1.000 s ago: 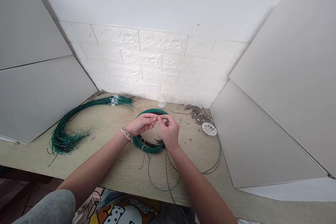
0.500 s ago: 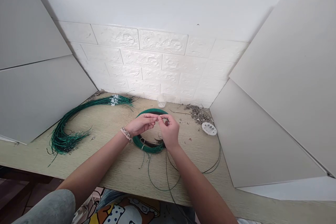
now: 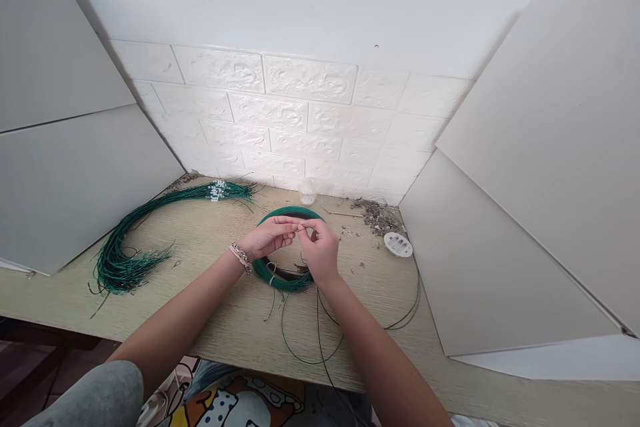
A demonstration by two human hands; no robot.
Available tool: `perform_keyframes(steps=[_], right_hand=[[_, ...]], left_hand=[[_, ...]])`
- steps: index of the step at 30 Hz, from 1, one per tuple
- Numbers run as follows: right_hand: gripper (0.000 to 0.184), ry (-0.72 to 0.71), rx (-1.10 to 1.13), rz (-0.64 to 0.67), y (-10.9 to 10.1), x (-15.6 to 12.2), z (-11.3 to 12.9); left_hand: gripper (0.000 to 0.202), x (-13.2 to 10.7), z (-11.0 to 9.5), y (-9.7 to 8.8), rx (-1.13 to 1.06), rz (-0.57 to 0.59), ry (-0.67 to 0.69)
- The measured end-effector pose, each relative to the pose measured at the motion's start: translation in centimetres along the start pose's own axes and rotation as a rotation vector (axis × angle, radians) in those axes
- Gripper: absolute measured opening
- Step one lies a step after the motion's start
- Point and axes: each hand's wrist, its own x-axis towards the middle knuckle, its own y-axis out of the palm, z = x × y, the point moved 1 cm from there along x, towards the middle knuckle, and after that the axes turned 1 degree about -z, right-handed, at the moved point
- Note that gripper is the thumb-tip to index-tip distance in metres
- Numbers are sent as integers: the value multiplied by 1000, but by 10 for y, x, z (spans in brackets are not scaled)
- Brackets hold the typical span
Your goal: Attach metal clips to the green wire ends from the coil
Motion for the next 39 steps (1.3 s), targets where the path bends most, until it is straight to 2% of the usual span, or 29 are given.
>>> perform_keyframes(steps=[6,9,15,20,23,27,33,39], right_hand=[[21,-78,46,-2,-1,-2,4],[17,-126,35,-2,-3,-2,8],[19,-24,68,6,-4,0,8],[18,-31,24,91,-3,1,7],[23,-88,31,91,-4,0,8],[18,-216,13,28,-8,-1,14],[17,-95,0,-47,-8,2,11],[16,-91,-1,-32,-7,2,8]], left_hand=[[26,1,1,-1,-3,-19,23],[25,0,-1,0,-16,-8,42],[22,-2,-1,2,-30,38,48],[24,-2,0,2,-30,44,89],[24,-1,0,1,-25,29,126],[24,-1,-3,1,-19,-11,195],[22,-3,-7,6,120,-58,374],[20,-2,-6,6,205,-59,422]])
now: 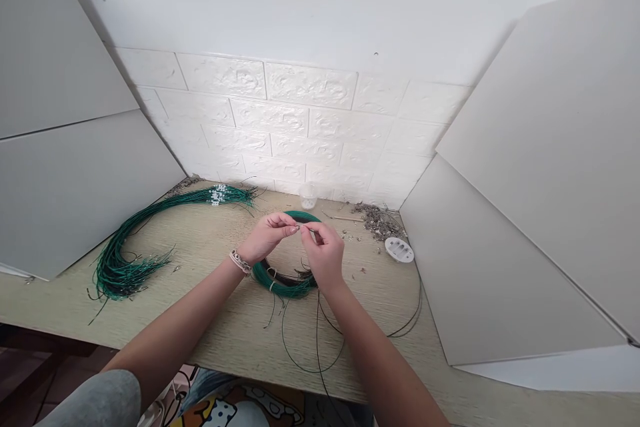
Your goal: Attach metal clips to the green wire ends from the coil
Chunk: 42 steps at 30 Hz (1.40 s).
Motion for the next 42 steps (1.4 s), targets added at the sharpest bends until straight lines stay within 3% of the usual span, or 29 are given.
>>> perform_keyframes(steps=[30,42], right_hand=[[9,-34,-37,17,2,-2,0],[13,99,-50,38,2,1,0]], left_hand=[[18,0,4,0,-47,28,-20],[18,1,5,-2,36,45,-21]])
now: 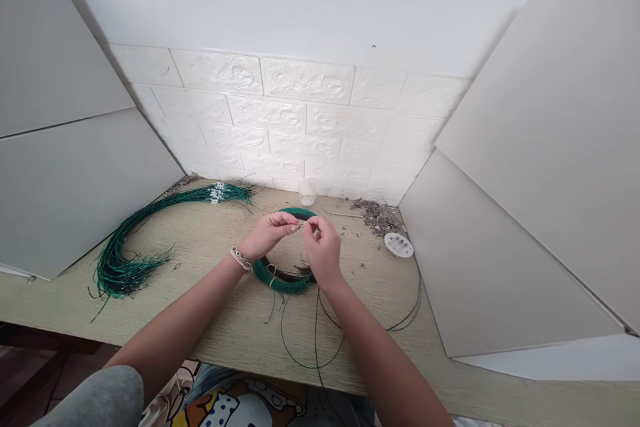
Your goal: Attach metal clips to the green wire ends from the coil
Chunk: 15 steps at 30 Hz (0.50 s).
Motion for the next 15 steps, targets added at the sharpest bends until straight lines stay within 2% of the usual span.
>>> perform_keyframes(steps=[7,15], right_hand=[[13,7,-5,13,1,1,0],[14,-49,-19,22,1,0,-1]], left_hand=[[20,2,4,-1,-42,-30,-5],[21,1,2,-2,-162,-60,-95]])
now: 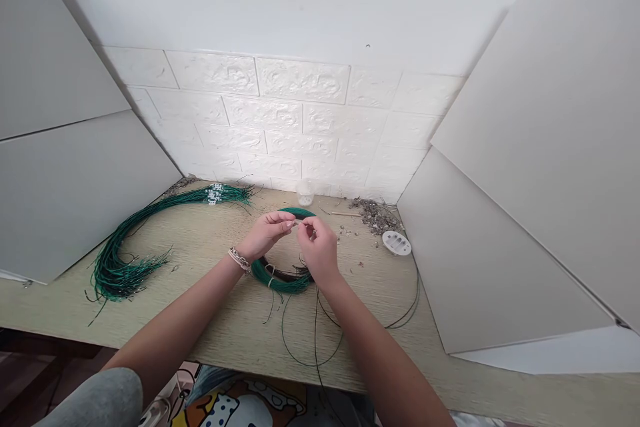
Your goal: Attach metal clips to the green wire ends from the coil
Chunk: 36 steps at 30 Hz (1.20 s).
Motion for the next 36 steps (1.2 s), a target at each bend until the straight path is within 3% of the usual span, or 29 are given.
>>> perform_keyframes(steps=[8,19,36], right_hand=[[17,52,75,6,-1,-1,0],[17,-33,97,-34,-1,-3,5],[15,-36,91,-4,0,-3,5]], left_hand=[[19,-1,0,2,-89,42,12],[18,-2,0,4,-91,65,24],[19,0,2,3,-77,57,29]])
